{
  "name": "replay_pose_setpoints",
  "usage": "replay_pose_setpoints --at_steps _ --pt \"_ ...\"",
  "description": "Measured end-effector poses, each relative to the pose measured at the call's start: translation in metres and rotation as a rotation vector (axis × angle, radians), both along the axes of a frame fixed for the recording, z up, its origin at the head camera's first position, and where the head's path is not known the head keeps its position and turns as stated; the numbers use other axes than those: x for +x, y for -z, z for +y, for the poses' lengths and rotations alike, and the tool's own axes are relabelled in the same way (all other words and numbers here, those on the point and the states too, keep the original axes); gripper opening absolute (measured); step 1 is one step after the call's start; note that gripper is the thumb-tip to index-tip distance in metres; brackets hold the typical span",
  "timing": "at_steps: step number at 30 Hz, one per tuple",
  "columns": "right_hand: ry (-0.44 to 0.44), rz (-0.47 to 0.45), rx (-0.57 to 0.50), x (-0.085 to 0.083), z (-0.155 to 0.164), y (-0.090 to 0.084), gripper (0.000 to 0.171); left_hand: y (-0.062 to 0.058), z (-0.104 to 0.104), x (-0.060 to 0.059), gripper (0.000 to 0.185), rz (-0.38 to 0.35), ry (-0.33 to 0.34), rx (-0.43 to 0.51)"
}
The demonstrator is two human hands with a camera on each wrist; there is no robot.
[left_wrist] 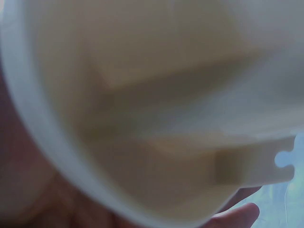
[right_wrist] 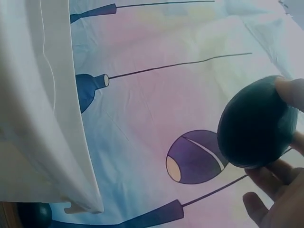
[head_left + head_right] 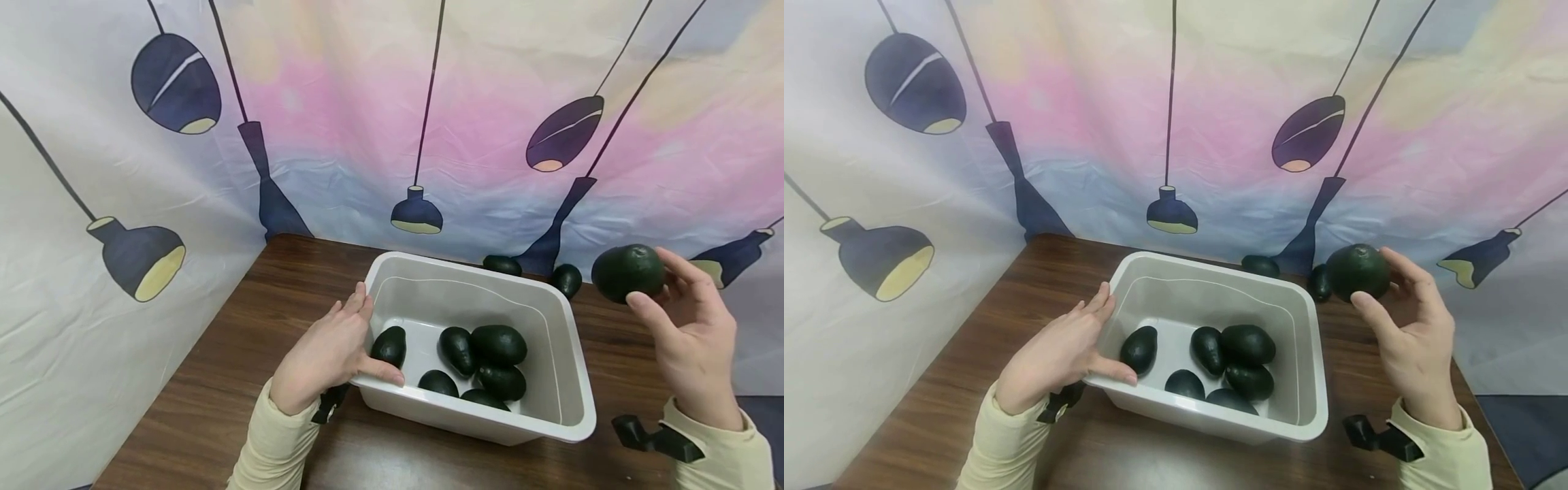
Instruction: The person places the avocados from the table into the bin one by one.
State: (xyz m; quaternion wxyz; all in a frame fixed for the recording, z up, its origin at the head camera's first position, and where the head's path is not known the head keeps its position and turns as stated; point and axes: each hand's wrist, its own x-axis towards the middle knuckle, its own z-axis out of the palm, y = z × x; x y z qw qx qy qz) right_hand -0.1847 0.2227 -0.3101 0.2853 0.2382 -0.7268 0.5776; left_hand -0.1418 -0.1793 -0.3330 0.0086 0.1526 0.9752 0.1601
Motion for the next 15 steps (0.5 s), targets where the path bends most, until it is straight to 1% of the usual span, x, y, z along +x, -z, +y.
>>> replay_pose_setpoints --at_steps 2,6,8,9,11,13,15 --pt "-0.029 0.025 0.005 0.001 -0.002 -0.001 0.059 0.0 0.0 0.0 0.132 -0.002 0.0 0.002" --pt "-0.055 0.098 0.063 0.003 -0.009 -0.005 0.06 0.0 0.0 0.001 0.132 0.001 0.0 0.005" --pt "-0.052 0.134 0.101 0.004 -0.015 -0.007 0.06 0.0 -0.001 0.001 0.131 0.007 -0.001 0.005" --pt "-0.065 0.146 0.101 0.005 -0.017 -0.008 0.06 0.0 -0.001 0.001 0.131 0.011 0.0 0.003" --pt "-0.115 0.162 0.06 0.006 -0.022 -0.01 0.061 0.0 -0.001 0.001 0.131 0.02 0.002 0.001" --pt "-0.127 0.176 0.056 0.007 -0.026 -0.011 0.061 0.001 -0.001 0.001 0.131 0.026 0.004 -0.001" --pt "-0.112 0.192 0.076 0.008 -0.028 -0.011 0.061 0.001 -0.001 0.001 0.131 0.029 0.005 0.0"
